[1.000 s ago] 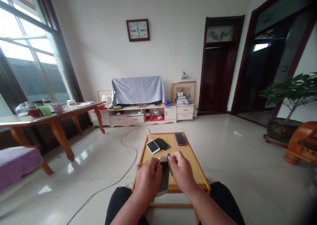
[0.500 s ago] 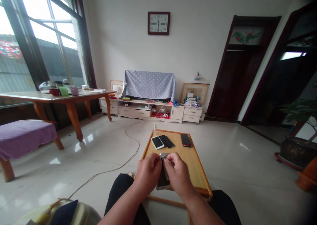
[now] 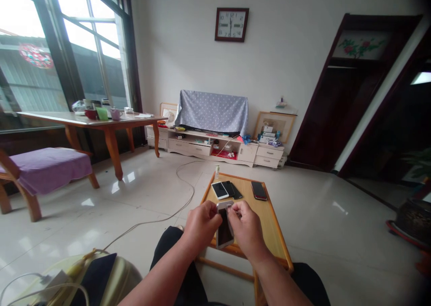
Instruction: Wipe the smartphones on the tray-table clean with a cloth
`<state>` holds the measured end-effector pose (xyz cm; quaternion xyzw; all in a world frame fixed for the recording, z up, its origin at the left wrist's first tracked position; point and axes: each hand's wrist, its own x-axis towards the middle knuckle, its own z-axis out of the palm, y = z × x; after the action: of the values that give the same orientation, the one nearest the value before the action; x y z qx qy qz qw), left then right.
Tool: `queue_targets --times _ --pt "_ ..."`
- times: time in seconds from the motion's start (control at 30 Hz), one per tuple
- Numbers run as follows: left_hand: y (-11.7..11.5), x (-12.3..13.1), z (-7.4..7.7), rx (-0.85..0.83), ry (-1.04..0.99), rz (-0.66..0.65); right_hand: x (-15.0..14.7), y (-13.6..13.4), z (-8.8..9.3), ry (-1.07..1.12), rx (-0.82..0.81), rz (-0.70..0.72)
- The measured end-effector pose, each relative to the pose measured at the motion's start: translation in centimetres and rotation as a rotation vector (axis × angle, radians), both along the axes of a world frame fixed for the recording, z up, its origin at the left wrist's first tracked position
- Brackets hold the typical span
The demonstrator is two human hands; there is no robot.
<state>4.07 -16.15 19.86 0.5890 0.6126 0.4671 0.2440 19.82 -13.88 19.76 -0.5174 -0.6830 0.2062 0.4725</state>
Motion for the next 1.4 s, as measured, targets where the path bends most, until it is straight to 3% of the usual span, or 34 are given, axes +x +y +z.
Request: queue_targets --times 0.13,0.27,0.43,0.67,0.77,0.93,1.07,1.27,1.4 --pt "-0.2 -0.2 -0.1 0.088 0.053 -0.012 -0.3 0.0 0.7 -0.033 0.048 0.031" --pt "-0.2 -0.4 0.0 0.104 -0.006 -0.019 -0.4 0.2 1.3 -0.029 0.061 -0.028" --pt "-0.3 -0.3 -0.2 0.138 -0.061 -0.057 -0.7 -0.2 1.7 -0.077 0.068 0.031" --pt "-0.2 -0.1 -0.6 0.119 -0.25 -0.063 -0.5 -0.7 1.2 -0.119 0.079 -0.022" --pt "-0.3 -0.1 -0.2 0.128 -0.293 -0.083 -0.4 -0.9 1.1 -0.154 0.068 -0.009" --pt "-0.5 0.0 0.6 0.134 -0.34 -0.09 -0.2 -0.9 1.3 -0.178 0.071 -0.119" --pt "-0.4 0.2 0.7 0.134 -0.408 -0.102 -0.9 -1.6 0.9 -0.242 0.109 -0.041" --pt "0.0 -0.1 0.6 0.124 -0.538 -0.105 0.0 -1.4 1.0 -0.235 0.129 -0.118" --pt "0.2 0.1 0.9 0.11 -0.57 -0.122 -0.3 -1.7 0.9 -0.292 0.152 -0.065"
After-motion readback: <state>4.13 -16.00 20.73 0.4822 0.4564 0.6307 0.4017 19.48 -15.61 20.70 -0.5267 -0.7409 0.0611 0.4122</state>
